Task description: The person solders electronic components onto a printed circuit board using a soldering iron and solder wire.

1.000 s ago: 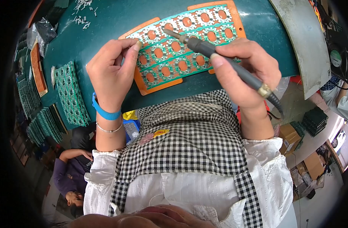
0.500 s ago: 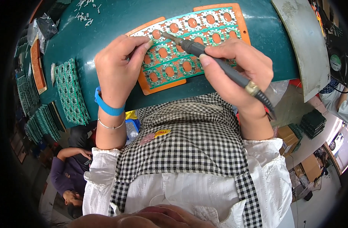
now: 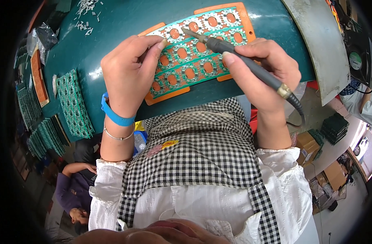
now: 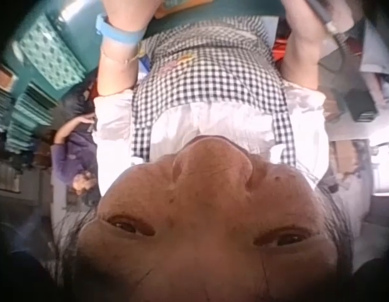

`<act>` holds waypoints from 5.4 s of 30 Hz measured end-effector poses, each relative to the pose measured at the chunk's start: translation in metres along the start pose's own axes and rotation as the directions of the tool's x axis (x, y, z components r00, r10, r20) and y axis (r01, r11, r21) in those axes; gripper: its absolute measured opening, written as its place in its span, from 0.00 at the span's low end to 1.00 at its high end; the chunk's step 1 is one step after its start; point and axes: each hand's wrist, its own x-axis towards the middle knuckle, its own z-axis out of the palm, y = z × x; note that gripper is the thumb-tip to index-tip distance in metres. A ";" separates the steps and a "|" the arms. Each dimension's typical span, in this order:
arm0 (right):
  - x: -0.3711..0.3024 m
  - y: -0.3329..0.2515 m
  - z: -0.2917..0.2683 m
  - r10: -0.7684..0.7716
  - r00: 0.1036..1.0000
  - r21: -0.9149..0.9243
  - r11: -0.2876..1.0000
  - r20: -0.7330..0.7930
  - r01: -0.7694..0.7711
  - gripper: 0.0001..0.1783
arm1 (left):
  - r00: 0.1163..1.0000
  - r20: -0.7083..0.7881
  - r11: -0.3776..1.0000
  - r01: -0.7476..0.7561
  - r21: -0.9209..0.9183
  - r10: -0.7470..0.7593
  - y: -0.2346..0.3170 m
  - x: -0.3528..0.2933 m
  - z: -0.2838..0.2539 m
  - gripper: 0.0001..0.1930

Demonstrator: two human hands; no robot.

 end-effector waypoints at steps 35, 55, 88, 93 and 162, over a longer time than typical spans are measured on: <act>-0.006 0.006 -0.011 -0.029 0.999 -0.025 0.999 0.044 0.030 0.08 | 0.992 0.095 0.994 -0.086 0.067 0.079 0.006 0.011 0.014 0.04; -0.009 0.009 -0.013 -0.070 0.997 -0.004 0.998 0.015 0.070 0.08 | 0.996 0.088 0.997 -0.026 -0.074 0.033 0.013 0.005 0.009 0.02; -0.005 0.010 -0.025 -0.087 0.995 0.097 0.991 -0.057 0.093 0.07 | 0.994 0.083 0.997 -0.075 0.022 0.073 0.013 0.017 0.018 0.05; -0.006 0.014 -0.031 -0.076 0.996 0.091 0.993 -0.046 0.080 0.07 | 0.989 0.096 0.993 -0.115 -0.003 0.115 0.014 0.024 0.023 0.04; -0.002 0.029 -0.053 -0.065 0.998 0.079 0.995 -0.006 0.065 0.07 | 0.972 0.163 0.985 -0.165 -0.052 0.172 0.023 0.037 0.045 0.03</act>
